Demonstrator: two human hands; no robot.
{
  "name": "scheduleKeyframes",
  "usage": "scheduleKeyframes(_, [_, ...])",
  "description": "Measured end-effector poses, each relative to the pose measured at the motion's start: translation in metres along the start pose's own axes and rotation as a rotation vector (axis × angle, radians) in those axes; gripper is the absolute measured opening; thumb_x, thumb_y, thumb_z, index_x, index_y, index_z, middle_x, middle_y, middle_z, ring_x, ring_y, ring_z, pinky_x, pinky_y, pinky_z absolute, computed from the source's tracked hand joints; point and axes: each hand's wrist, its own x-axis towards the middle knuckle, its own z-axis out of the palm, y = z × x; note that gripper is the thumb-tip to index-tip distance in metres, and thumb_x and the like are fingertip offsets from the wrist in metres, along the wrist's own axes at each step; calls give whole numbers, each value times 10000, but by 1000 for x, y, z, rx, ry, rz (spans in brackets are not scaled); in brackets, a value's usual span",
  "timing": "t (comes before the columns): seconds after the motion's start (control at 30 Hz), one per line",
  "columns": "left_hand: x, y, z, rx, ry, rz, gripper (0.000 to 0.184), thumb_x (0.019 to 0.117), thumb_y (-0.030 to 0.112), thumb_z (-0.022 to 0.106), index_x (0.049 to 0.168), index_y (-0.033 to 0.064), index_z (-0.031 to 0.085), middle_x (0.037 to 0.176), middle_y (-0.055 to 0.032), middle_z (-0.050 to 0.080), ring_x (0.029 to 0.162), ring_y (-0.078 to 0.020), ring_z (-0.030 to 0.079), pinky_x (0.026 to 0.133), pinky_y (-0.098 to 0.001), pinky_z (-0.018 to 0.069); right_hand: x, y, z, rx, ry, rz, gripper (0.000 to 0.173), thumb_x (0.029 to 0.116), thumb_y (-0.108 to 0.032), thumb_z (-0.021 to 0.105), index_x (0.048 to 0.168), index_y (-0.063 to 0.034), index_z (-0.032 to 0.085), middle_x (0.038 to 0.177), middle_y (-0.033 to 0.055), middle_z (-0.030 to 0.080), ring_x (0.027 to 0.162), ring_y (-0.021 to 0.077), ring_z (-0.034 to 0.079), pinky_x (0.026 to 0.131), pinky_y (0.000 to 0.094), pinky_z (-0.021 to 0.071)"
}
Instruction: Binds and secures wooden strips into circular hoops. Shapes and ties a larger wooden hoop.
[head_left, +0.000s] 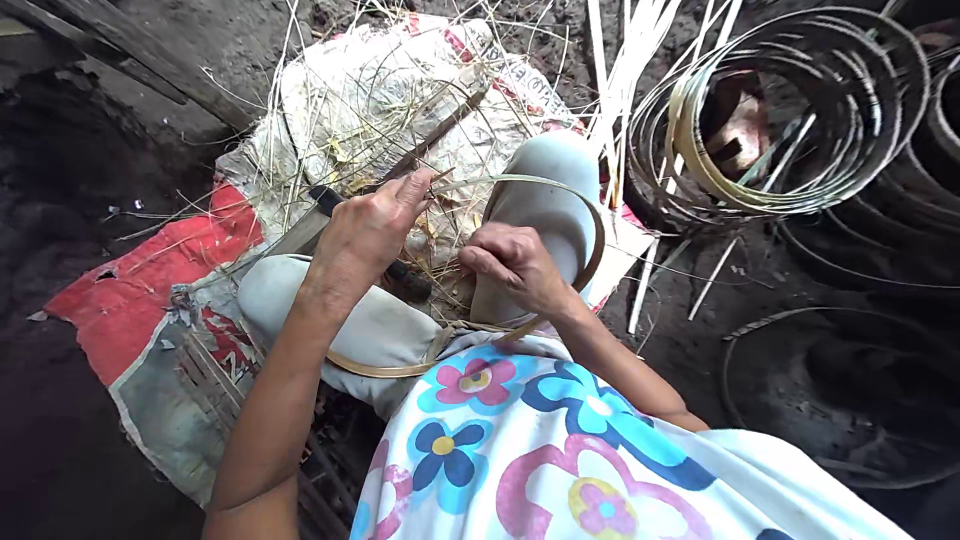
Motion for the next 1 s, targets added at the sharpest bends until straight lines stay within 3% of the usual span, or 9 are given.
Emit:
scheduleKeyframes(0.1, [3,4,0,34,2,-4,313,1062,117,525,1341,-7,591,987,-249,689,733,-433,698,630,-545,553,24,-19,-9,55,66,-271,419,1040,-303,572,756,-28,712,1079,156,654,1200,249,548,1055,387,418])
scheduleKeyframes(0.17, [3,7,-1,37,1,-12,345,1020,38,540,1358,-15,590,995,-259,688,729,-442,696,628,-558,553,38,-21,2,377,77,-308,454,1076,-315,516,739,-37,641,1116,132,713,1259,199,607,1140,408,440])
scheduleKeyframes(0.2, [3,8,-2,38,7,-15,341,1025,54,543,1355,-15,591,996,-254,690,735,-435,699,634,-554,555,40,-21,10,549,111,-259,427,1080,-312,505,757,-63,632,937,60,733,1063,120,689,1085,390,491])
scheduleKeyframes(0.27, [2,10,-3,53,20,-13,320,1054,128,541,1325,-34,593,993,-254,688,748,-429,704,645,-540,559,35,-22,24,816,195,-79,387,1082,-352,494,751,-168,570,638,-78,542,647,17,558,785,247,519])
scheduleKeyframes(0.37, [1,8,2,96,40,-32,260,1053,135,543,1194,-67,625,975,-255,684,765,-426,709,650,-527,562,13,-17,30,1012,236,77,366,1081,-351,495,754,-187,502,582,-80,392,489,14,373,507,163,370])
scheduleKeyframes(0.53, [2,6,13,175,52,-1,225,1057,131,529,1045,-64,642,953,-245,679,757,-414,705,590,-517,539,6,-28,31,622,144,-23,328,1064,-253,526,789,-101,618,694,-53,603,649,-5,568,637,185,494])
scheduleKeyframes(0.73, [-3,26,3,92,168,-46,128,940,44,612,907,-66,667,787,-238,679,659,-426,688,542,-549,512,100,-75,-11,200,-153,-266,266,1015,-92,558,841,69,679,698,43,643,608,-8,554,580,180,457])
scheduleKeyframes(0.83, [-22,36,0,279,151,48,97,1017,17,539,1025,-26,625,821,-194,625,627,-369,636,510,-469,494,163,-60,-29,91,-387,140,293,1074,-201,531,881,-53,693,646,-75,555,495,-17,456,490,190,420])
scheduleKeyframes(1.0, [-23,33,11,366,247,39,304,979,-27,565,1269,0,654,828,-173,624,570,-328,611,436,-406,441,171,-10,7,314,-722,844,348,1082,-262,508,792,-98,609,555,-48,501,441,41,465,435,213,408])
